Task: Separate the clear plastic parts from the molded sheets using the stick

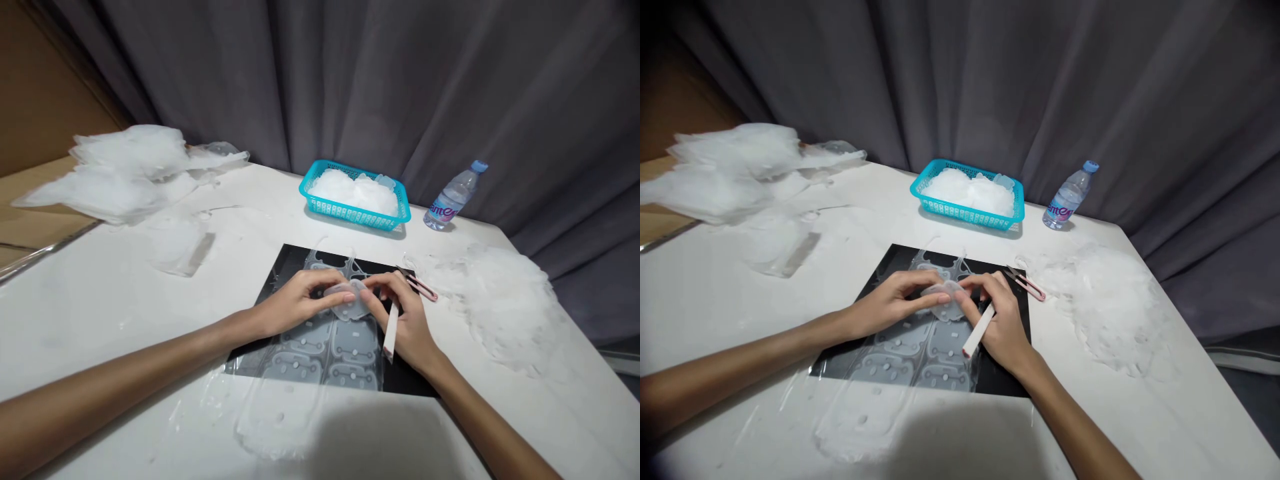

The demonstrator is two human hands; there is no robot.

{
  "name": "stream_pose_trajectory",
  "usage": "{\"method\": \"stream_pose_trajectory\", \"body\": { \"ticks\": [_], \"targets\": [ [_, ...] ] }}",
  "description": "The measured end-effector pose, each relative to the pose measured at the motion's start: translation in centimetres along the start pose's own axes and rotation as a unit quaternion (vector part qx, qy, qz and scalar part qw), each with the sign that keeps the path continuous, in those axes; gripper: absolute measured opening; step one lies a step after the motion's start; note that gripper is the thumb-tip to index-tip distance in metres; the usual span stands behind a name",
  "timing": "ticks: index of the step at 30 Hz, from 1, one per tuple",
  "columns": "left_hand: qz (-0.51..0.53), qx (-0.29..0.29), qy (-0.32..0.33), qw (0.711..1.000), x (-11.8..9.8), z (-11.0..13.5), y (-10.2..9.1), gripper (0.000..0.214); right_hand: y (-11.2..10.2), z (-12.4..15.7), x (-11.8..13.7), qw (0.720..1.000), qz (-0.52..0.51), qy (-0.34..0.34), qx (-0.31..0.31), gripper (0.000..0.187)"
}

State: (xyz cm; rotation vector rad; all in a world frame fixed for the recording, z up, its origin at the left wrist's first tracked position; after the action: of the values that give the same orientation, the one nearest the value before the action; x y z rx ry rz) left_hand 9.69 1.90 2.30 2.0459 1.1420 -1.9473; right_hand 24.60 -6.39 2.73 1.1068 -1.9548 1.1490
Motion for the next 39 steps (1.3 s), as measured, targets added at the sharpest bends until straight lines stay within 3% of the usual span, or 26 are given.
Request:
{"method": "stream_pose_trajectory", "body": {
  "ticks": [9, 15, 22, 30, 36, 39],
  "targets": [
    [-0.013, 0.036, -0.038, 0.999, 1.0, 0.1, 0.5, 0.031, 0.1, 0.3, -0.6, 0.999, -0.029, 0.021, -0.010, 0.006],
    [0.054, 0.005, -0.066, 0.996, 1.1, 0.1, 0.4, 0.030, 0.3, 0.4, -1.0, 0.999, -0.035, 0.039, 0.008, 0.003],
    [0.050, -0.007, -0.044, 0.998, 0.6, 0.1, 0.0, 0.018, 0.4, 0.1, -0.5, 0.998, -0.047, 0.015, 0.025, 0.010],
    [0.025, -0.015, -0.022, 0.999, 0.5, 0.1, -0.2, 0.014, 0.6, 0.3, -0.8, 0.996, -0.070, 0.040, 0.042, 0.010],
    [0.016, -0.050, -0.042, 0.998, 1.0, 0.3, -0.6, 0.023, 0.8, 0.1, -0.8, 0.997, 0.008, 0.028, 0.073, 0.010],
    [0.009, -0.038, -0.041, 0.998, 1.1, 0.3, -0.4, 0.025, 0.6, 0.0, -0.7, 0.998, 0.027, 0.024, 0.056, 0.006]
  ]
}}
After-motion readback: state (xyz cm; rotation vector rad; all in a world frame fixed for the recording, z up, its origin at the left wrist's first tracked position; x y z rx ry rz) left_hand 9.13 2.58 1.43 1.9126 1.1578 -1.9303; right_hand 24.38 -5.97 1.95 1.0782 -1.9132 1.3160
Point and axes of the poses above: each hand's wrist, its own z-axis away from the middle knuckle, its own y-axis out of the palm, x = y × z, the point moved 7 cm from there along -z, towards the middle knuckle, and after that the axes turned 5 degrees about -z, right-handed, at the moved point
